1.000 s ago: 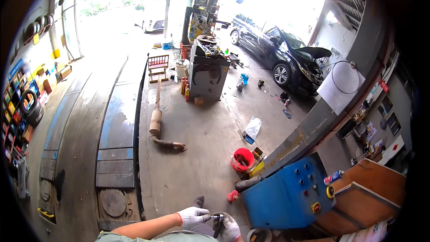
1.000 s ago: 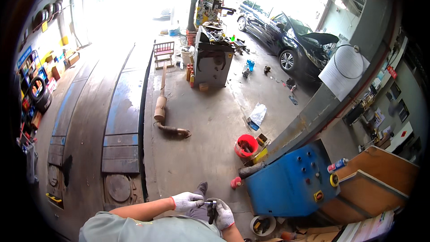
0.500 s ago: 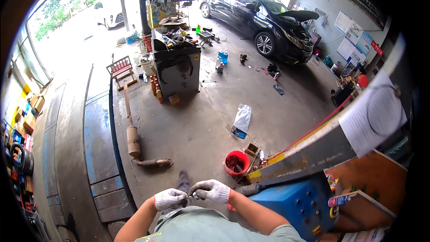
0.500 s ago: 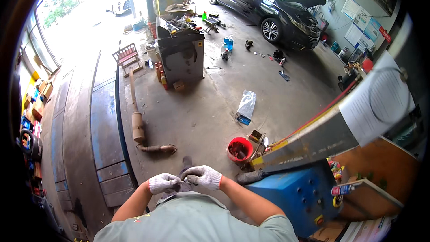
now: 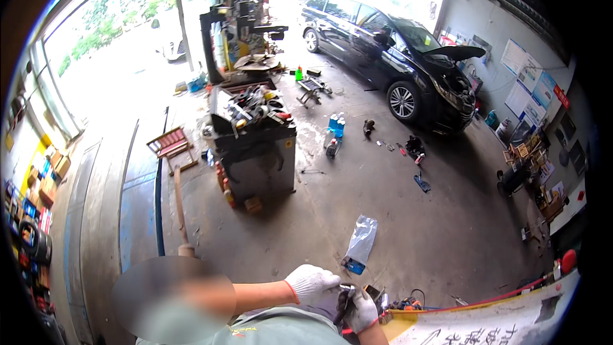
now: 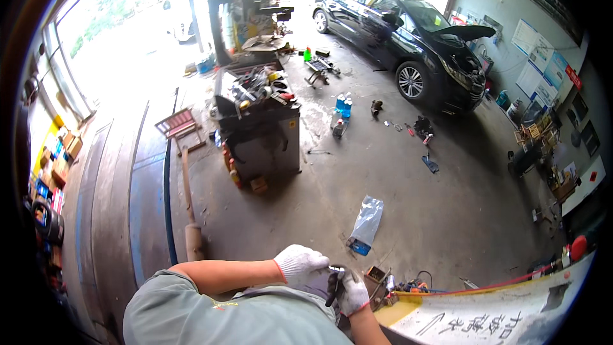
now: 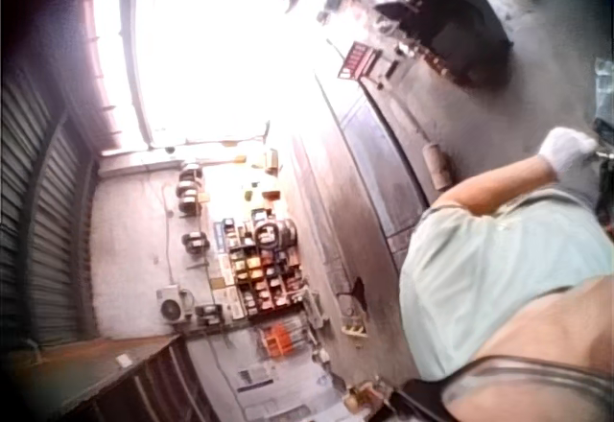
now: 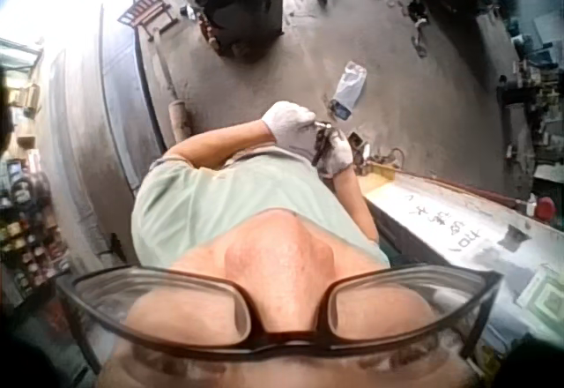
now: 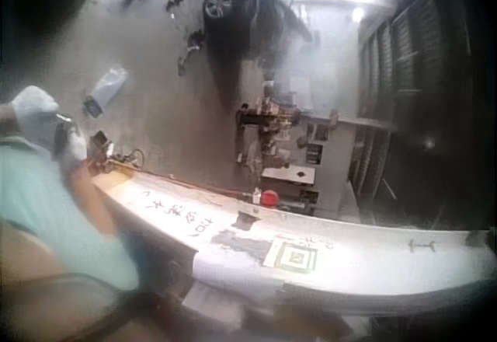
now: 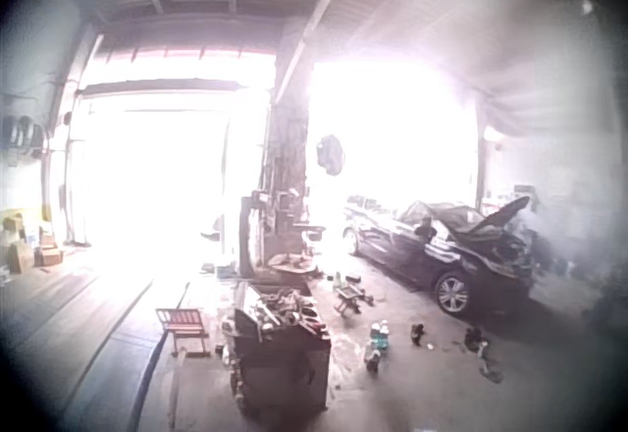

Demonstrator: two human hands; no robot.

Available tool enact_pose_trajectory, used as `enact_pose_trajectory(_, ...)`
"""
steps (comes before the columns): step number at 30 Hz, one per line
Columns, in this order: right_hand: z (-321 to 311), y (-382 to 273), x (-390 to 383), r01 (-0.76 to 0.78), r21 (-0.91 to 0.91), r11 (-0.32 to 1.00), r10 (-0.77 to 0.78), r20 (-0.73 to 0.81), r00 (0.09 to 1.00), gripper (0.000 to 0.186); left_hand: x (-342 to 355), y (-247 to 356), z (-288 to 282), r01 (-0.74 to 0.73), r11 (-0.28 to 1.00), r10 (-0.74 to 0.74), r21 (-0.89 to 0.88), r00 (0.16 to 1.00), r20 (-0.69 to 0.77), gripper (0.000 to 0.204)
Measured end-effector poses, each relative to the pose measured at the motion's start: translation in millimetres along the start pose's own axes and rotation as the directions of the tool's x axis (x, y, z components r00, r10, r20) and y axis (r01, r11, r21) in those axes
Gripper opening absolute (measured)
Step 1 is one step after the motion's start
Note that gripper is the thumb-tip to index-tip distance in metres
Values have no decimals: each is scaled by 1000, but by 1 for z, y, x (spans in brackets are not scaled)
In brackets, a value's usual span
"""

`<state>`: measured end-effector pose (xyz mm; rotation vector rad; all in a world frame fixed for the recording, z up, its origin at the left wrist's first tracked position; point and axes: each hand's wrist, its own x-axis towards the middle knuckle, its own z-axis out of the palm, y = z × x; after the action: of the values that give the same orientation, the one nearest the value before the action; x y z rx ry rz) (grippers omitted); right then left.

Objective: The person works under the hood of a car in a garage, using a spray can and a wrench to clean and tighten components within the engine bay. They walk to a tool cabinet to retrieve a wrench and return to continue the repair.

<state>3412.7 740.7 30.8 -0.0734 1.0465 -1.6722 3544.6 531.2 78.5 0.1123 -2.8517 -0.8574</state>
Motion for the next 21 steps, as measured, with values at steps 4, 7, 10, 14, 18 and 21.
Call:
enact_pose_trajectory(4, -45, -90, 92, 182, -378, 908, -177, 48, 983, 45, 155, -70, -2, 192, 884, -20, -426, 926, 377, 19)
enact_pose_trajectory(7, -72, -178, 160, 285, -533, 797, -236, 161, 958, 42, 280, -116, -15, 446, 744, 42, -497, 711, 702, 37)
enact_pose_trajectory(10, -83, -277, 244, 400, -758, 515, -395, 205, 896, 30, 380, -167, -2, 704, 352, 23, -617, 652, 758, 33)
enact_pose_trajectory(14, -66, -409, 339, 283, -907, 313, -415, 137, 899, 38, 510, -196, -27, 394, 633, -163, -666, 909, 383, 27)
enact_pose_trajectory(18, -140, -485, 442, 177, -889, 422, -314, 39, 948, 34, 645, -213, -38, 336, 753, -189, -566, 934, 304, 27)
enact_pose_trajectory(21, -174, -592, 507, 469, -881, -62, -268, 467, 842, 29, 747, -257, -25, 447, 603, -126, -661, 871, 475, 36)
